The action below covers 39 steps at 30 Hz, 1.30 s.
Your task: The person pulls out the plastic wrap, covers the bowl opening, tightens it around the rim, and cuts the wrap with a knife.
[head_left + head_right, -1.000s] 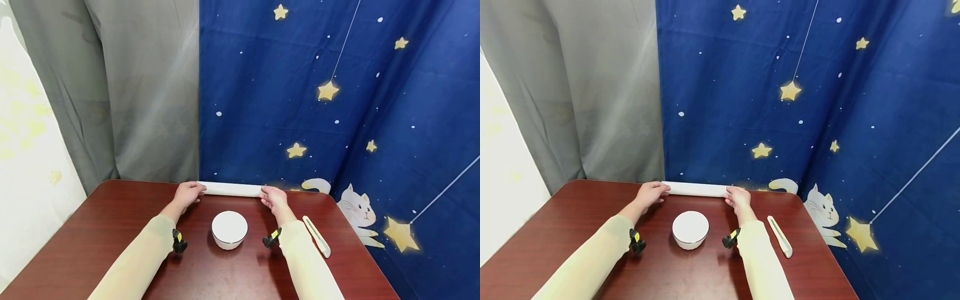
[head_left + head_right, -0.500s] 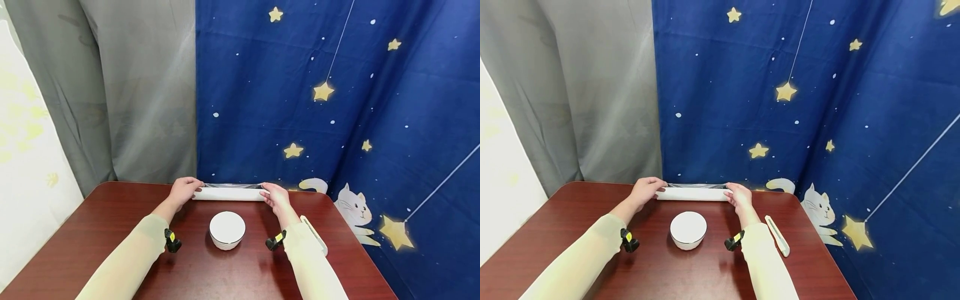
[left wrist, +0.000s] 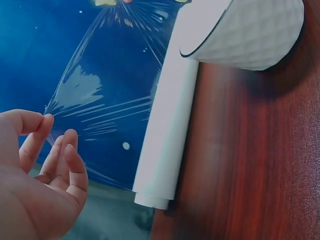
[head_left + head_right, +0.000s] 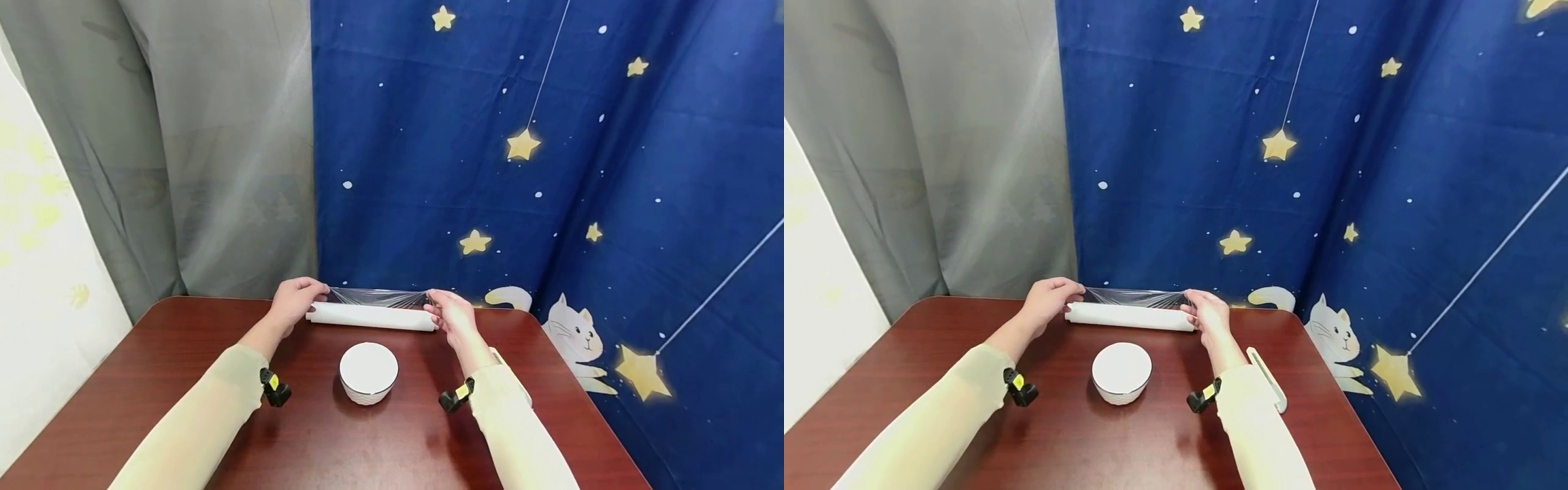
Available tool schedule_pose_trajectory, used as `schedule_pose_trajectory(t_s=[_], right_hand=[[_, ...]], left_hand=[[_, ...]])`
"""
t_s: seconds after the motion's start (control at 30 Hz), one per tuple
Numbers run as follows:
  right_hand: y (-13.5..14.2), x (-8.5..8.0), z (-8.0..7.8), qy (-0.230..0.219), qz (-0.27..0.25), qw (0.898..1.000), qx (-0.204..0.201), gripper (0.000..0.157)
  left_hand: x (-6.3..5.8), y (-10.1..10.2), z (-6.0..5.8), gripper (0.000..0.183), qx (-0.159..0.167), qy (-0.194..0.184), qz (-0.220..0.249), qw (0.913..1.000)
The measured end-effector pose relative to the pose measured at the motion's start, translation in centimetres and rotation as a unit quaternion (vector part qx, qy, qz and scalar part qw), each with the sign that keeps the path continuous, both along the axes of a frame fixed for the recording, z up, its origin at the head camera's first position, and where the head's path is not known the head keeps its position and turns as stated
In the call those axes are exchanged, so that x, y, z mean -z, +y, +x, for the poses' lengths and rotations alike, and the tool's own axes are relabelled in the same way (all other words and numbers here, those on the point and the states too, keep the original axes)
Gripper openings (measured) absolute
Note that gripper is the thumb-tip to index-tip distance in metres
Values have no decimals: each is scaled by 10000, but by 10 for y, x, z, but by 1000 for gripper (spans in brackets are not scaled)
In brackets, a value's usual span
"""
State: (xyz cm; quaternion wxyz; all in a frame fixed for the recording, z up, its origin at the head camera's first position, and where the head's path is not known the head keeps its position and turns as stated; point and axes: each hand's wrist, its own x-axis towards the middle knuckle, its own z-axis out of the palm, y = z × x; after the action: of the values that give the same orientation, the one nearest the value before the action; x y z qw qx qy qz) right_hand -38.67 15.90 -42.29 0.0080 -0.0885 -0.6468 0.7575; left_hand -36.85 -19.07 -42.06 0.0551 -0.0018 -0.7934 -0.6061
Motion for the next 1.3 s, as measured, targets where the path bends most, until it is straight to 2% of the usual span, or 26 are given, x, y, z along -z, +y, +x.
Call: schedule_pose_trajectory(t_s=[0.43, 0.87, 1.07, 1.3], right_hand=[[1, -19, 11, 266, -59, 9996, -23, 34], [6, -37, 23, 541, -94, 9985, -28, 35], [8, -44, 41, 708, 168, 9973, -99, 34], [17, -38, 72, 904, 406, 9949, -171, 36]], left_hand=[[-20, -2, 14, 30, 68, 198, 139, 9997], [-47, 0, 32, 33, 137, 476, 127, 9987], [-55, -2, 40, 37, 177, 499, 227, 9983], [-53, -6, 69, 30, 326, 675, -73, 9972]])
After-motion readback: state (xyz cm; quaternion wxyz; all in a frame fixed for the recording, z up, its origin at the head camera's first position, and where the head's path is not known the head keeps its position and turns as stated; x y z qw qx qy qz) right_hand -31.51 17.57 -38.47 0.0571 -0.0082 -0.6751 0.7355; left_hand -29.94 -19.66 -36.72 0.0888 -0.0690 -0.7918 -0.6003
